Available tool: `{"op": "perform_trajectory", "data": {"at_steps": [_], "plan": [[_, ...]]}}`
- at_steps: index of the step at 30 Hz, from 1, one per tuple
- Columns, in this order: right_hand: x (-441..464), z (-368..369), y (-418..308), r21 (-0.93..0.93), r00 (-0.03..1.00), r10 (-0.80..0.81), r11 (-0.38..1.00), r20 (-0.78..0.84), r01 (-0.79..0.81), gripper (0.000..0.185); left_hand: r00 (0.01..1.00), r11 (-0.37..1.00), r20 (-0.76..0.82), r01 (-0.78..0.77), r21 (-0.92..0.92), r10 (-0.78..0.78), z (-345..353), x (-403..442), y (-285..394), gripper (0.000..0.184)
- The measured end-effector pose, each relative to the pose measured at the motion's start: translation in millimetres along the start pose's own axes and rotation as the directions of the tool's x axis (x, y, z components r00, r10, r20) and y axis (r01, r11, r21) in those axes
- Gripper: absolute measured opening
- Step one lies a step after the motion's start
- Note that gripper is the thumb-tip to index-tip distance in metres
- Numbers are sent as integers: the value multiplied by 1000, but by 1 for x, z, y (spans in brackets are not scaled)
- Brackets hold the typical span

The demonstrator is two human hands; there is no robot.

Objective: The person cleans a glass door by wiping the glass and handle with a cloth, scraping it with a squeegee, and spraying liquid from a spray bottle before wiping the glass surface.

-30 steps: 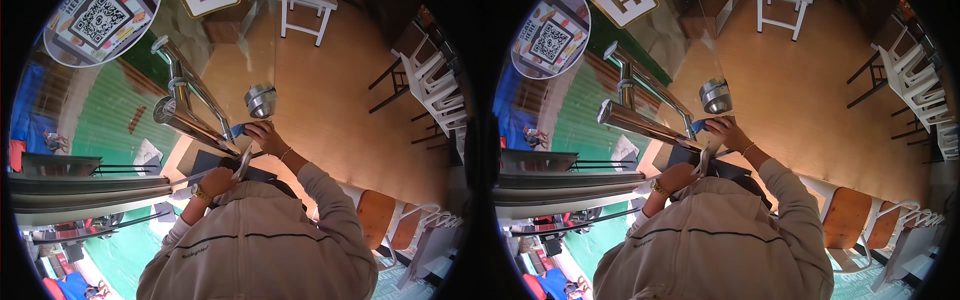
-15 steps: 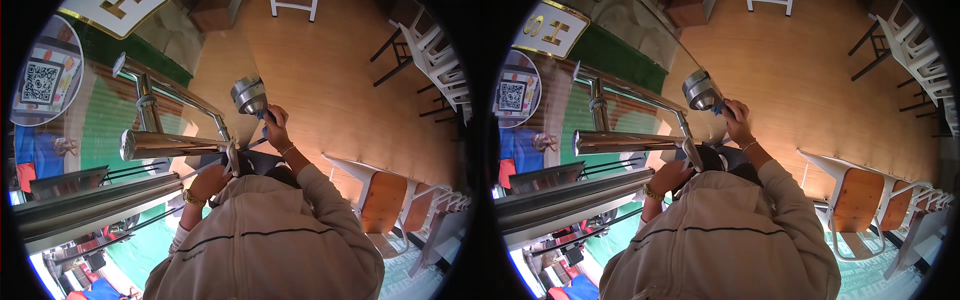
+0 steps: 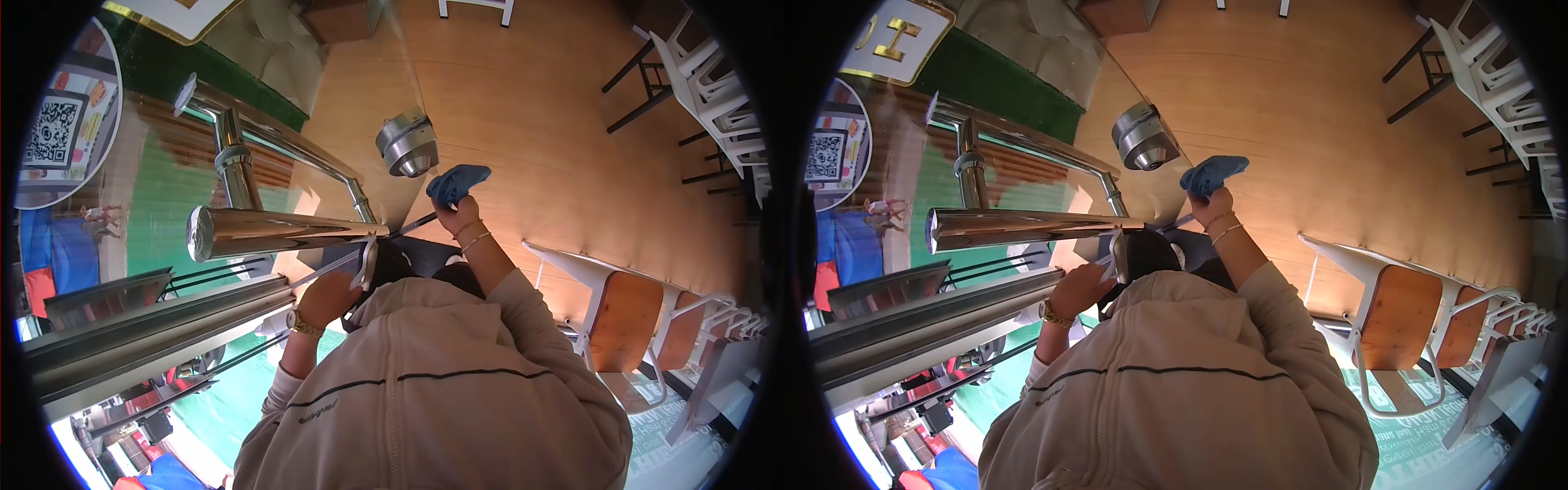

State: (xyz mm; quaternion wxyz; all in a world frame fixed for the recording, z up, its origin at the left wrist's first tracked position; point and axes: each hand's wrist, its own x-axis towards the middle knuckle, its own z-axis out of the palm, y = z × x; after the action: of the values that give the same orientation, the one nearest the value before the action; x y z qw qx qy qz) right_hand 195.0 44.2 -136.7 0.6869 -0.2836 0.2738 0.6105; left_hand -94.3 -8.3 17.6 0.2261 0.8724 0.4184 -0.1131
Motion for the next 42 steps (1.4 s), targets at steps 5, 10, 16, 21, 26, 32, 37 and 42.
{"op": "perform_trajectory", "data": {"at_steps": [5,10,16,21,26,32,37,42], "plan": [[32,-12,-12,-137,798,190,981,572,-136,12,998,993,-42,58,102,-54,9,-31,0,25],[44,-25,-20,-214,909,293,948,298,-235,16,976,981,-101,192,-14,-193,22,-56,3,27],[-18,60,18,-432,989,13,899,-148,-77,23,903,902,-148,366,-227,-404,55,-80,-1,27],[-5,63,12,-658,891,424,719,161,-223,33,831,780,-70,485,-396,-552,87,-86,-5,27],[-28,81,18,-685,673,679,640,293,-348,45,831,751,-53,471,-463,-554,95,-78,-8,27],[-83,120,-8,-640,762,534,739,366,-210,48,835,789,-130,439,-431,-535,78,-73,-17,26],[-44,96,27,-550,905,378,806,198,-217,38,861,909,-306,350,-226,-407,60,-63,-22,23],[-47,63,-17,-408,852,455,851,261,-329,24,921,947,-281,203,-250,-272,0,-73,-16,27]]}}
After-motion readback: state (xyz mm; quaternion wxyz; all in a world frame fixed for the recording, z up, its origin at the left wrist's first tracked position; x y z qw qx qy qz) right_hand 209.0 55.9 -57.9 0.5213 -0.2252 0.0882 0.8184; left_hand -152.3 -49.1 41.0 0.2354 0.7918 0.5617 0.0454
